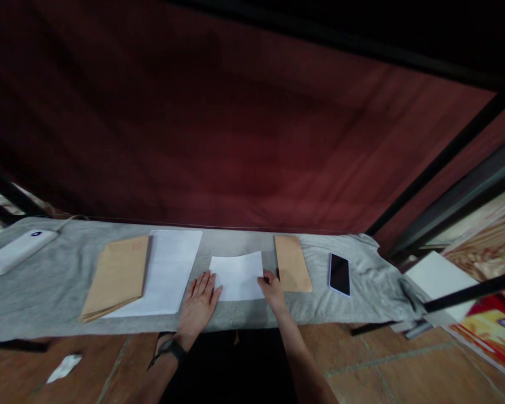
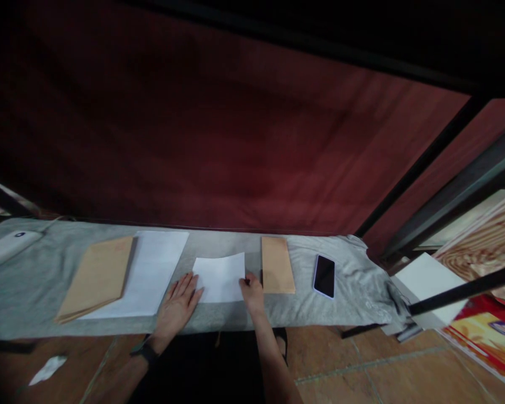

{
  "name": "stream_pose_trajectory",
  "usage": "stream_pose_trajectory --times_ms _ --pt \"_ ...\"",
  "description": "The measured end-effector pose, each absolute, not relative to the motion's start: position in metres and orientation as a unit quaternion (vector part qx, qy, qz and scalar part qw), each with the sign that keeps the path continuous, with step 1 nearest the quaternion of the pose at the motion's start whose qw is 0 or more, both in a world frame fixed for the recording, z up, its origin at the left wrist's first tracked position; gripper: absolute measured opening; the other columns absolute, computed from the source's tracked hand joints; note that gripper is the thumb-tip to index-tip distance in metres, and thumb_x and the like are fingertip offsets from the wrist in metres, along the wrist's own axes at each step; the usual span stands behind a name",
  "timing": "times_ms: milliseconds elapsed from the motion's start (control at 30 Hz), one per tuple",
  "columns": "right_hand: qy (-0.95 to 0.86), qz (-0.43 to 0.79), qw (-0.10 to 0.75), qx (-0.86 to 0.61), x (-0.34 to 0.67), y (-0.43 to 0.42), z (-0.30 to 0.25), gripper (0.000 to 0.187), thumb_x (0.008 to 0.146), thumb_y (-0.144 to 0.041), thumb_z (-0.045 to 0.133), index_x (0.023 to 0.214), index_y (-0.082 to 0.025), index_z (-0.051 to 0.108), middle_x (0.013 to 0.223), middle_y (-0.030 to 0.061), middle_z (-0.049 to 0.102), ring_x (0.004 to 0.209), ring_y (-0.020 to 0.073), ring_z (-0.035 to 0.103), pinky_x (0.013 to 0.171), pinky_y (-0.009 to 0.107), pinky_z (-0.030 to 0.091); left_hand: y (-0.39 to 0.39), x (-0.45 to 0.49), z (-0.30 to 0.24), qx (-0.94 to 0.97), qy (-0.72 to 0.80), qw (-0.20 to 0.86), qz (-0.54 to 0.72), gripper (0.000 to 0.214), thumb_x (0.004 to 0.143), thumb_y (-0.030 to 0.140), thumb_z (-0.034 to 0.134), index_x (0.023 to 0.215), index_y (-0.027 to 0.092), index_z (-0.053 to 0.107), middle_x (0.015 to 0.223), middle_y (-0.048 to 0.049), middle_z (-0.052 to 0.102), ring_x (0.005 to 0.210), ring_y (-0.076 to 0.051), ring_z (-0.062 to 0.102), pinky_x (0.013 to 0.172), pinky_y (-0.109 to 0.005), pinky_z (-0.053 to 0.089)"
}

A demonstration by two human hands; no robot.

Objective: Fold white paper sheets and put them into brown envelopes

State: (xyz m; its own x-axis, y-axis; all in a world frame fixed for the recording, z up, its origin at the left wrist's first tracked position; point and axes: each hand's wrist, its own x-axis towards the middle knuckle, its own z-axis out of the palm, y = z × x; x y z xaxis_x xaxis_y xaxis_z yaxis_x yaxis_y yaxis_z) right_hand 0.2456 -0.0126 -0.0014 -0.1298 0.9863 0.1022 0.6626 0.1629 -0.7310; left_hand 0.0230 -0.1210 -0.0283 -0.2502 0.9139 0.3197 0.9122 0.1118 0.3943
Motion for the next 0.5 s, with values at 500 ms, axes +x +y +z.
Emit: stream_pose_trajectory --times_ms 500 --pt "-0.872 0.11 0.364 -0.308 0.218 -0.092 0.117 0.026 0.101 -0.029 0.046 0.113 -0.023 0.068 0.109 0.0061 0.07 0.101 0.0202 0.065 0.092 0.033 0.051 -0.114 0.108 0.116 0.259 0.543 0.415 0.682 0.063 0.076 0.051 0.071 0.124 0.013 0.062 0.114 -0.0124 0.075 0.107 -0.028 0.07 0.095 -0.04 0.056"
